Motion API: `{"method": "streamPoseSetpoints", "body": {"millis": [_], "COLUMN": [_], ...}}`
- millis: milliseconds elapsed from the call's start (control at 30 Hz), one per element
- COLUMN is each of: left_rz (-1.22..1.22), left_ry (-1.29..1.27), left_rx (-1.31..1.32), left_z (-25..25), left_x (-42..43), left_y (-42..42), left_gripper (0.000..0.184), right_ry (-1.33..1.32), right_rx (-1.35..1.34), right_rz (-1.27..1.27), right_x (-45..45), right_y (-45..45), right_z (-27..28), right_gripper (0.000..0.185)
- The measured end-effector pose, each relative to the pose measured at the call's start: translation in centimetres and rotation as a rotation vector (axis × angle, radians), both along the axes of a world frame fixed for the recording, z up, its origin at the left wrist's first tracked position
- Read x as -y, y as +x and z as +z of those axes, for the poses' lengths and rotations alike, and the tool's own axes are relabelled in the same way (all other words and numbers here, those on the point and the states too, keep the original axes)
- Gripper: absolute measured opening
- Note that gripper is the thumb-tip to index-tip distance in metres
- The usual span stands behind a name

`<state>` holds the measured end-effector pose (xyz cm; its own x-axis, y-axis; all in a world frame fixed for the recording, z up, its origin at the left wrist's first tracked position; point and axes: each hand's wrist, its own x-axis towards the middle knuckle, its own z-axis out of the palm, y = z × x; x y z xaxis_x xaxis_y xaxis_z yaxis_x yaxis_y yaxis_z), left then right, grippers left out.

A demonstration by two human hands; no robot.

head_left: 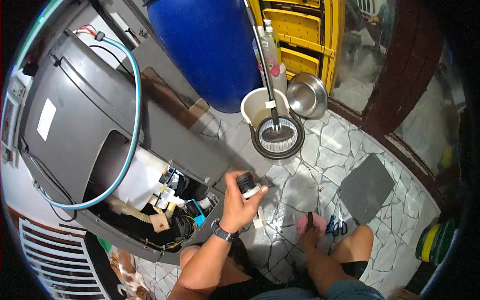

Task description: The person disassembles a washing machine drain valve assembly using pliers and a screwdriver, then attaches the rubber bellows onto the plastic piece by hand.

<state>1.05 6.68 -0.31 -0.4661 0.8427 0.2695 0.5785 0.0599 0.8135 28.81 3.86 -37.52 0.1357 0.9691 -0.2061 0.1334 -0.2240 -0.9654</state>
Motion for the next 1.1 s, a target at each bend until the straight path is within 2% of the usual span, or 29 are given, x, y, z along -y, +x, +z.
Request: {"method": "streamPoseSetpoints", "body": {"millis": [100, 233, 333, 567, 667, 733, 800, 867, 967, 1033, 1100], "left_rz": [0.077, 0.124, 0.119, 0.086, 0.046, 0.059, 0.043, 0.036, 0.041, 0.032, 0.046], "left_ry": [-0.038, -0.049, 0.042, -0.026, -0.058, -0.004, -0.031, -0.056, -0.023, -0.003, -0.063], "left_rx": [0.041, 0.026, -0.016, 0.007, 0.075, -0.025, 0.066, 0.187, 0.124, 0.075, 0.073], "left_z": [0.5, 1.2, 0.5, 0.9, 1.1, 0.6, 0.6, 1.2, 1.6, 1.5, 1.2], "left_x": [0.1, 0.1, 0.0, -0.2, 0.0, 0.1, 0.3, 0.5, 0.6, 0.8, 0.6], "left_y": [-0.2, -0.6, -1.2, -1.8, -1.8, -2.3, -2.9, -3.1, -3.2, -3.1, -2.9], "left_gripper": [0.058, 0.059, 0.061, 0.074, 0.078, 0.08, 0.08, 0.08, 0.079, 0.078, 0.076], "right_ry": [0.031, -0.025, -0.037, -0.108, -0.282, -0.513, -0.69, -0.688, -0.384, -0.133, 0.185], "right_rx": [-0.067, -0.026, -0.007, 0.02, 0.038, 0.077, 0.138, 0.162, -0.013, -0.068, 0.078], "right_rz": [-0.048, -0.082, -0.08, -0.006, 0.154, 0.38, 0.603, 0.71, 0.701, 0.746, 0.907], "right_x": [0.6, 1.8, 0.9, 0.4, 4.0, 7.2, 7.9, 5.3, 0.3, -2.3, -4.0], "right_y": [-0.4, -0.9, -1.3, -1.4, -1.6, -1.2, -1.0, -1.7, -3.2, -4.8, -6.0], "right_z": [0.2, -0.1, -0.2, -1.2, -1.3, 0.0, 2.0, 6.3, 16.1, 25.8, 35.9], "right_gripper": [0.041, 0.033, 0.028, 0.023, 0.025, 0.028, 0.031, 0.035, 0.042, 0.031, 0.035]}}
